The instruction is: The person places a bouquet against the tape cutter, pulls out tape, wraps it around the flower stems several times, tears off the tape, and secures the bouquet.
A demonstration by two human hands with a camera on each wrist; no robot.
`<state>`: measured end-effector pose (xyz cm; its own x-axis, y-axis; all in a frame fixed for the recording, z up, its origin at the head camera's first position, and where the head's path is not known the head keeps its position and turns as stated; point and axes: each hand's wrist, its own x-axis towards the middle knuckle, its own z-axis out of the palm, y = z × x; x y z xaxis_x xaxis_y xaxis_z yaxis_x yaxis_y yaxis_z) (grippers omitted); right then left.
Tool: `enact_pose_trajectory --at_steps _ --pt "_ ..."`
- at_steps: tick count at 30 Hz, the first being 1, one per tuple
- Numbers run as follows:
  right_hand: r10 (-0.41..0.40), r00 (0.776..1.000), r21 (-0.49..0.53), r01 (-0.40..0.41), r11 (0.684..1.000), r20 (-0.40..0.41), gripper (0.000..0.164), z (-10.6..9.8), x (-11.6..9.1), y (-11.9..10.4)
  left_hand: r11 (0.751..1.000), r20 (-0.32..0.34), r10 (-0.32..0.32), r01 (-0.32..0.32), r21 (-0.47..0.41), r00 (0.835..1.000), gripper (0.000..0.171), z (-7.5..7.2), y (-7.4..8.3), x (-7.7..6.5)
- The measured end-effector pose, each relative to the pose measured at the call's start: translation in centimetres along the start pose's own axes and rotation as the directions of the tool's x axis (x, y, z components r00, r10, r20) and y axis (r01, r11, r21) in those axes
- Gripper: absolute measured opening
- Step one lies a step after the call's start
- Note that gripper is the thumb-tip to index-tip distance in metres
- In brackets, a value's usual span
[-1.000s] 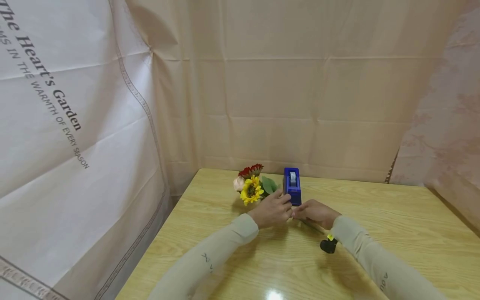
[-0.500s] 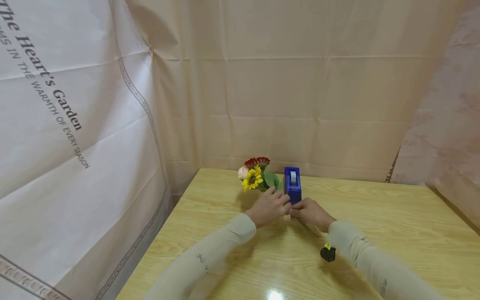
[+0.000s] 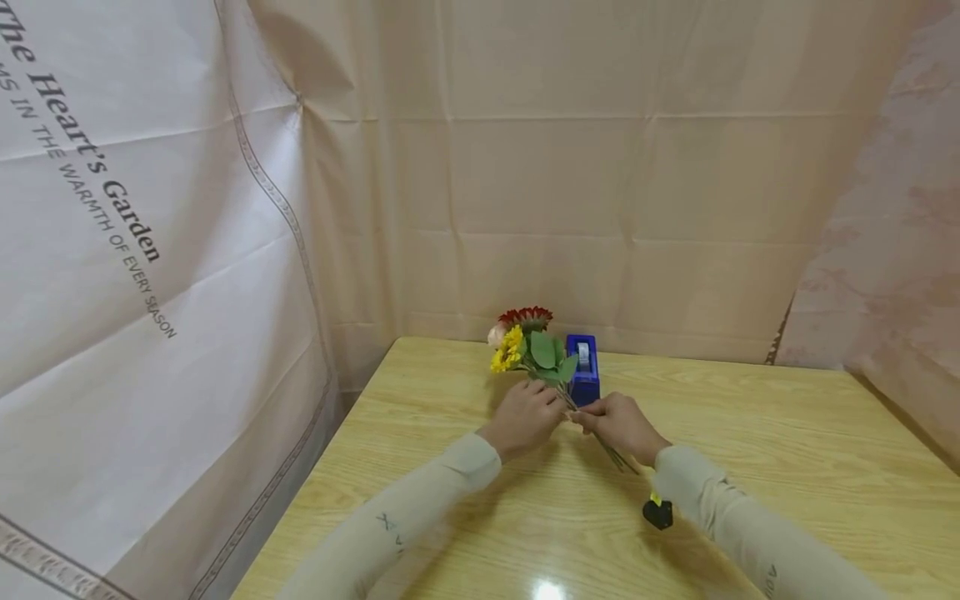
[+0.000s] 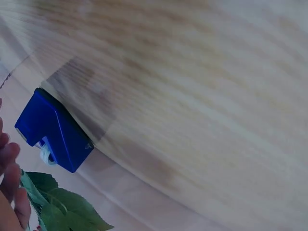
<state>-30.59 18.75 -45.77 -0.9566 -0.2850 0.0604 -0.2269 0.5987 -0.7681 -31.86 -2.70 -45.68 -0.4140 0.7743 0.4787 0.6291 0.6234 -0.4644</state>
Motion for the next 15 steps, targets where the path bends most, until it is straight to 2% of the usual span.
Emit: enact_pose_trajectory --at_steps 4,10,15 --pt "-0.021 1.0 -0.006 0.021 1.0 -0.006 0.029 0.06 -0.22 -0.1 0.996 0.002 -0.077 0.077 -0.05 0.997 0.019 0.08 0.02 -0.18" --pt "-0.049 0.999 -0.024 0.048 0.999 -0.023 0.029 -0.11 -0.54 -0.18 0.982 -0.012 -0.139 0.136 -0.135 0.99 0.017 0.29 -0.17 -0.48" --pt "-0.068 0.996 -0.028 0.067 0.997 -0.055 0.027 -0.21 -0.66 -0.06 0.958 0.023 -0.184 0.185 -0.218 0.983 0.012 0.61 -0.23 -0.7"
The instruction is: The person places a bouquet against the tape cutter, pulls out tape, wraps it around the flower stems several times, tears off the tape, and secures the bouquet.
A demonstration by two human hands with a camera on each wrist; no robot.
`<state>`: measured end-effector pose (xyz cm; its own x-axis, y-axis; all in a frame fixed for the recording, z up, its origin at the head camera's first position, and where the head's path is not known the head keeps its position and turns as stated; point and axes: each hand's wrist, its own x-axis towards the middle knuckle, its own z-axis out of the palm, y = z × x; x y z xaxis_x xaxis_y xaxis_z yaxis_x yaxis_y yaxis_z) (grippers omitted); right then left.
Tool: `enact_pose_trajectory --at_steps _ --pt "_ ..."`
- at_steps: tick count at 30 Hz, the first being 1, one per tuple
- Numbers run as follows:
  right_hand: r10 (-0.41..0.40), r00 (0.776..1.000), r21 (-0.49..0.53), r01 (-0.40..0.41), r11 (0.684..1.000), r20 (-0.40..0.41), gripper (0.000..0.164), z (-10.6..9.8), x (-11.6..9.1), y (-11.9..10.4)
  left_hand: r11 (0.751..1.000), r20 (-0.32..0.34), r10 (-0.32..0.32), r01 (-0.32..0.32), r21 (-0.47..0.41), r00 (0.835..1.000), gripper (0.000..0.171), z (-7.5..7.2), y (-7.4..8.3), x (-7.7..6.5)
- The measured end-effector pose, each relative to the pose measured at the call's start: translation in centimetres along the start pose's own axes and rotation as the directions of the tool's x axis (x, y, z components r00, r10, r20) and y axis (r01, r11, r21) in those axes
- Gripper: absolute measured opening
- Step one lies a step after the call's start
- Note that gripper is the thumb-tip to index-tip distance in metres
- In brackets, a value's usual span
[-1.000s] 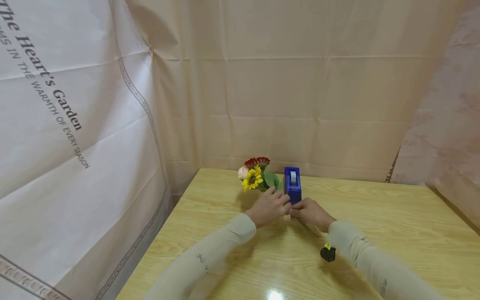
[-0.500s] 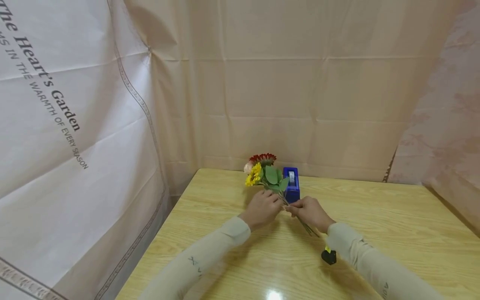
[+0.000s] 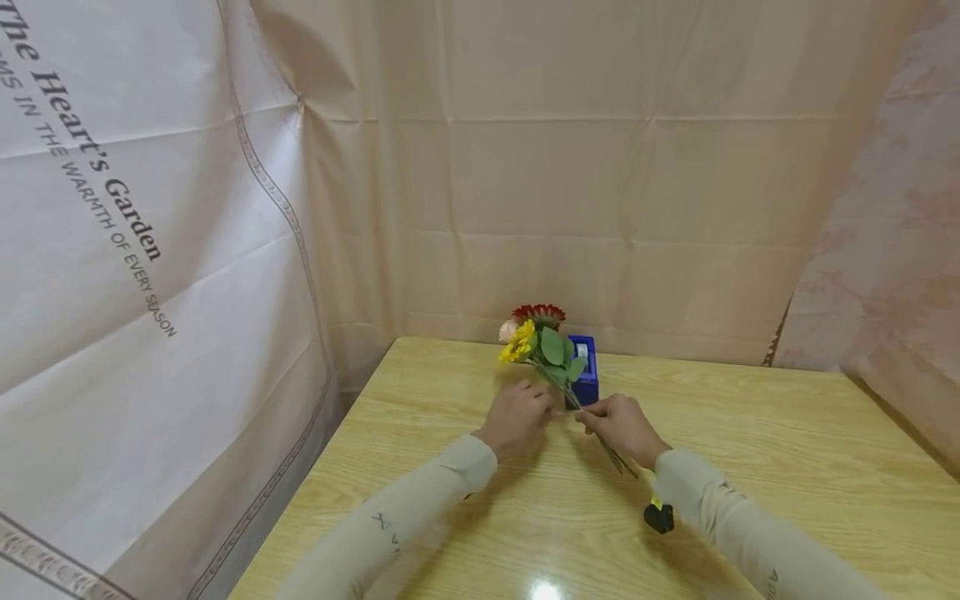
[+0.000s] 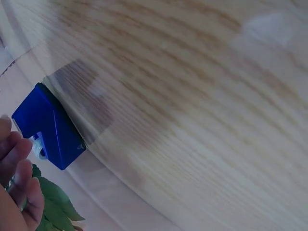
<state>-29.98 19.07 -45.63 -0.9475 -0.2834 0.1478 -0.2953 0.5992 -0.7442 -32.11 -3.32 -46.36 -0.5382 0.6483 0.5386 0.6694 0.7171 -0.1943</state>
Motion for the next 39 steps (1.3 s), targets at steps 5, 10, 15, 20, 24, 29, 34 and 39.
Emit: enact_pose_trajectory --at_steps 5,10,15,20,24,29,34,39 --pt "-0.006 1.0 -0.009 0.006 1.0 -0.023 0.027 -0.1 -0.2 0.3 0.994 0.046 -0.081 0.084 -0.067 0.996 0.013 0.3 0.0 0.1" --pt "-0.015 0.999 -0.036 0.013 0.999 -0.052 0.029 -0.3 -0.3 0.5 0.964 0.103 -0.176 0.193 -0.183 0.979 0.013 0.7 -0.1 0.2" --pt "-0.003 0.998 -0.026 0.001 1.0 -0.058 0.029 -0.6 -0.3 0.5 0.918 0.174 -0.247 0.287 -0.272 0.953 0.015 0.8 -0.4 0.2" --pt "0.014 0.998 -0.025 -0.016 1.0 -0.068 0.03 -0.9 -0.5 0.5 0.888 0.21 -0.274 0.331 -0.319 0.938 0.015 1.0 -0.6 0.2" --pt "0.016 0.996 -0.043 -0.02 0.999 -0.084 0.03 -1.1 -0.7 0.7 0.888 0.225 -0.268 0.331 -0.32 0.937 0.012 1.2 -0.4 0.4" --pt "0.023 0.994 -0.055 -0.029 0.998 -0.105 0.03 -1.1 -0.9 0.9 0.891 0.237 -0.273 0.338 -0.304 0.932 0.012 1.3 -0.2 0.8" --pt "0.04 0.992 -0.049 -0.046 0.998 -0.118 0.03 -1.3 -0.9 1.2 0.885 0.24 -0.293 0.358 -0.299 0.926 0.014 1.3 -0.1 1.2" --pt "0.053 0.992 -0.034 -0.058 0.998 -0.117 0.031 -1.7 -1.1 1.6 0.876 0.247 -0.31 0.377 -0.301 0.918 0.015 1.7 0.1 1.4"
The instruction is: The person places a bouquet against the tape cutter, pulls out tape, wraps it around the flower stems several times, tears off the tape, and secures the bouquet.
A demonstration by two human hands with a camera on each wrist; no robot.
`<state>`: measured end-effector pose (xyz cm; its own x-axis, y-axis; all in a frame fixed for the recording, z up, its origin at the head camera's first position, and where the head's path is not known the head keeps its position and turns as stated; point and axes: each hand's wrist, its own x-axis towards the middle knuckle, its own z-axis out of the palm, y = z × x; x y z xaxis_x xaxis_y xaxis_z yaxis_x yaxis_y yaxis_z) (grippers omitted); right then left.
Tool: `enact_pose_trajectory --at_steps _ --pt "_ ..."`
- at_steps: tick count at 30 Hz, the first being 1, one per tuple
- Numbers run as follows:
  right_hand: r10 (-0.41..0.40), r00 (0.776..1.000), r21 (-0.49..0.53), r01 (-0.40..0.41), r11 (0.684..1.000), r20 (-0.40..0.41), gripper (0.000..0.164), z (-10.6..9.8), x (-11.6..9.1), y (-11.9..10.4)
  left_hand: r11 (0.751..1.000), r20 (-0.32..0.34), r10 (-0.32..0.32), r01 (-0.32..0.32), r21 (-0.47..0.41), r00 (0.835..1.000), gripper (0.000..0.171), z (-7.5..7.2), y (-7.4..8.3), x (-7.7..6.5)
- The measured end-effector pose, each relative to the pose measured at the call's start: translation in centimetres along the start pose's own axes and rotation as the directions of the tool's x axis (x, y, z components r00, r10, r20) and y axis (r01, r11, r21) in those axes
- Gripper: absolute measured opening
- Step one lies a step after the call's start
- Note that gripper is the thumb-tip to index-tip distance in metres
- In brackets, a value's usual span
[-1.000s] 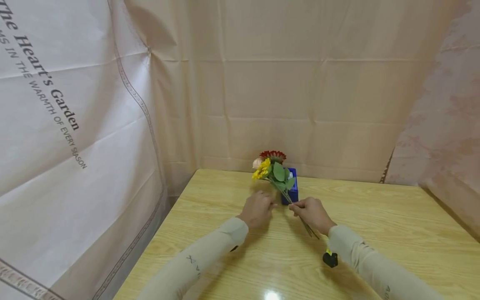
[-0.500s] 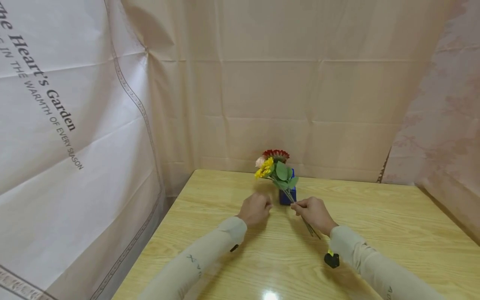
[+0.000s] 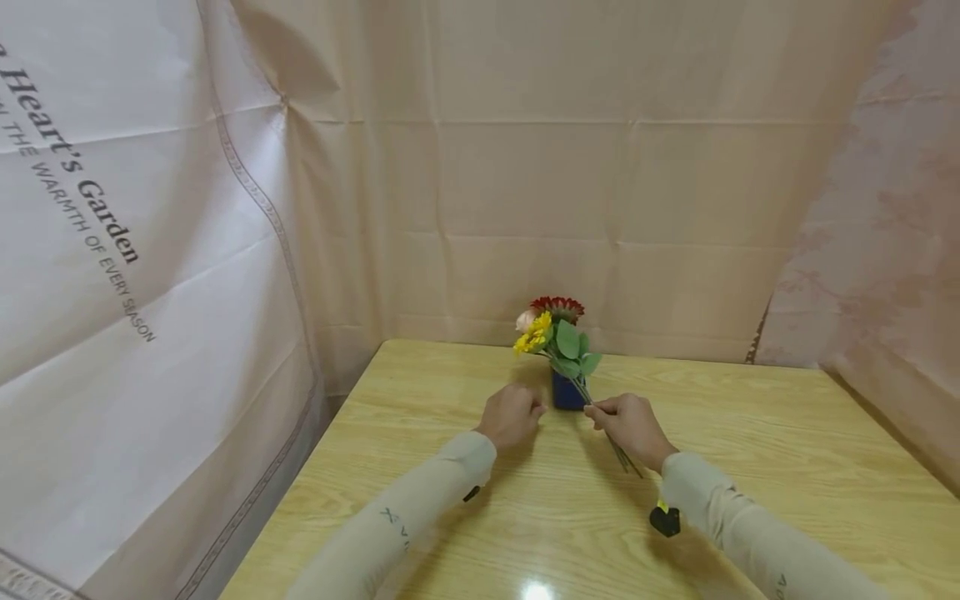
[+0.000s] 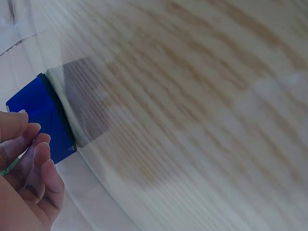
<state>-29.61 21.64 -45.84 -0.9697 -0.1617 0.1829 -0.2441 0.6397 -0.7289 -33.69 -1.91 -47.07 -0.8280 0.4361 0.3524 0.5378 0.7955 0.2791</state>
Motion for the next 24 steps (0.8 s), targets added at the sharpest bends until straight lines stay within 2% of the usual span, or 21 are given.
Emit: enact_pose_trajectory --at_steps 13,21,24 --pt "0.023 0.999 0.002 -0.023 1.0 -0.022 0.03 -1.3 -0.8 0.6 0.995 0.042 -0.059 0.063 -0.084 0.997 0.018 0.7 0.7 1.2" --pt "0.052 0.998 -0.013 -0.052 0.999 -0.033 0.03 -2.0 -1.4 1.0 0.991 0.045 -0.06 0.065 -0.121 0.997 0.026 1.3 1.3 1.8" --pt "0.061 0.998 -0.004 -0.061 0.998 -0.035 0.03 -2.3 -1.7 1.1 0.992 0.035 -0.062 0.065 -0.108 0.997 0.031 1.5 1.4 2.2"
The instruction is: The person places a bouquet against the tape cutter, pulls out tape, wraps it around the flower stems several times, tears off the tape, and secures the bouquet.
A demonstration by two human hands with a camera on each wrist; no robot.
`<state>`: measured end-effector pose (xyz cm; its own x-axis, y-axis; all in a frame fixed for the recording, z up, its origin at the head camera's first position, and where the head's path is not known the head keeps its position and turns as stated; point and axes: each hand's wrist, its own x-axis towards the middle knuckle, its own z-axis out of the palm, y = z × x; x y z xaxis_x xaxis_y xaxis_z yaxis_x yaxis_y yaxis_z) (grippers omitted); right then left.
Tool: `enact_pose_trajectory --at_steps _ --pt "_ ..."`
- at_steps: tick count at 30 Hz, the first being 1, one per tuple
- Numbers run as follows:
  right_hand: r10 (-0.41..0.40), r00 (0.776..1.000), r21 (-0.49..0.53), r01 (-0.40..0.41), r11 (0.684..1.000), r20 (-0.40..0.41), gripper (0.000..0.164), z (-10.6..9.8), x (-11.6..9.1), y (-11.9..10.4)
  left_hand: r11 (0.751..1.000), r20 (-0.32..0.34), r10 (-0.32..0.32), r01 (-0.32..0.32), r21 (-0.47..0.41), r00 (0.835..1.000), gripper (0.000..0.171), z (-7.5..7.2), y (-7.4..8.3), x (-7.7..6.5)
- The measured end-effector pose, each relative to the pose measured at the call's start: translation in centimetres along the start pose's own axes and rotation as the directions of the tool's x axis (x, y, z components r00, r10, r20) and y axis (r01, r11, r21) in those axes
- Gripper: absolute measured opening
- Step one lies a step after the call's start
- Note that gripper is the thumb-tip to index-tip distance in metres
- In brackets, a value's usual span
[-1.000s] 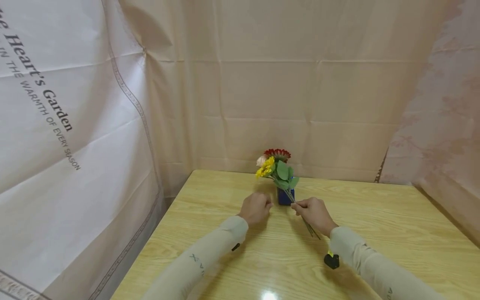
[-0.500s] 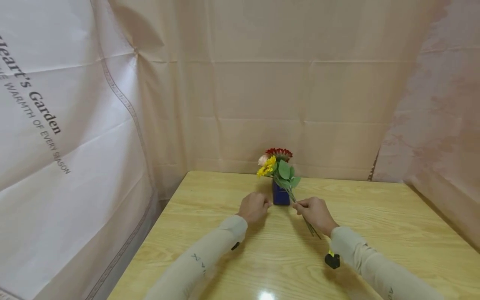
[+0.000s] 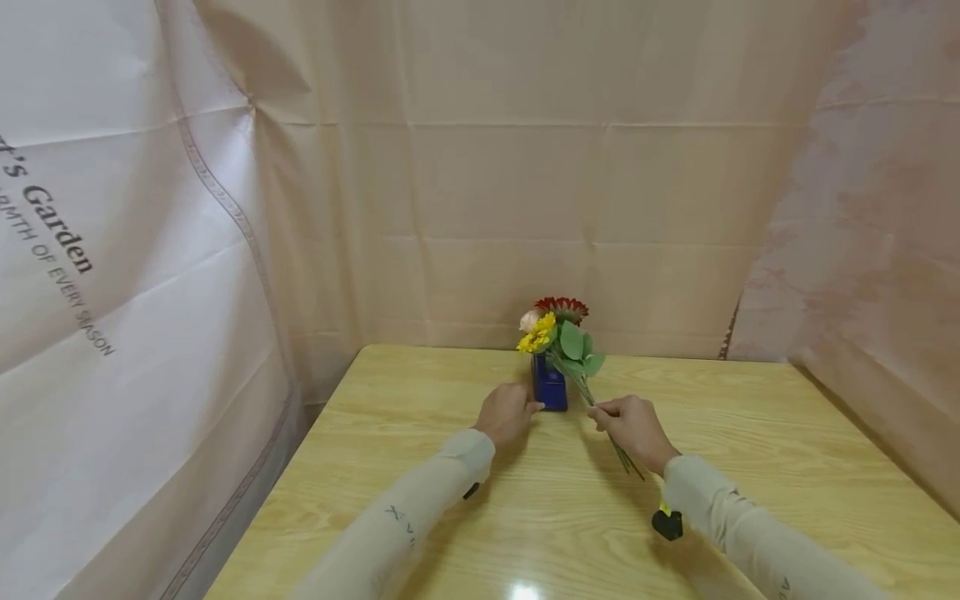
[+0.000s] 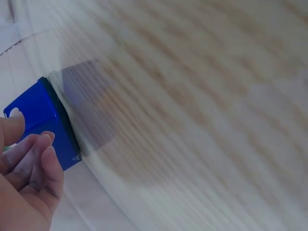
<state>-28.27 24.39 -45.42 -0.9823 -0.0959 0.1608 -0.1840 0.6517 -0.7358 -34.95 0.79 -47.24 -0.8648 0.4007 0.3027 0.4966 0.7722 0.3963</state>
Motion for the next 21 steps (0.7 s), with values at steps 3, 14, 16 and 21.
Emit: enact_pose_trajectory --at_steps 3,14,16,21 --pt "0.009 1.0 0.008 -0.009 1.0 -0.002 0.03 -0.4 -0.2 0.4 1.0 -0.01 -0.006 0.006 0.015 1.0 0.031 0.3 0.2 0.4" --pt "0.009 1.0 0.022 -0.009 1.0 -0.005 0.033 -1.2 -0.7 1.3 1.0 -0.045 -0.013 0.013 0.0 0.999 0.025 0.9 0.5 0.8" --pt "-0.001 1.0 0.022 0.001 1.0 -0.004 0.032 -1.3 -0.7 1.4 0.999 -0.099 -0.005 0.009 0.036 0.995 0.025 0.9 0.5 0.8" --pt "-0.012 1.0 0.004 0.012 1.0 -0.002 0.032 -1.6 -0.9 1.7 0.991 -0.178 0.027 -0.004 0.131 0.984 0.023 0.8 0.3 0.8"
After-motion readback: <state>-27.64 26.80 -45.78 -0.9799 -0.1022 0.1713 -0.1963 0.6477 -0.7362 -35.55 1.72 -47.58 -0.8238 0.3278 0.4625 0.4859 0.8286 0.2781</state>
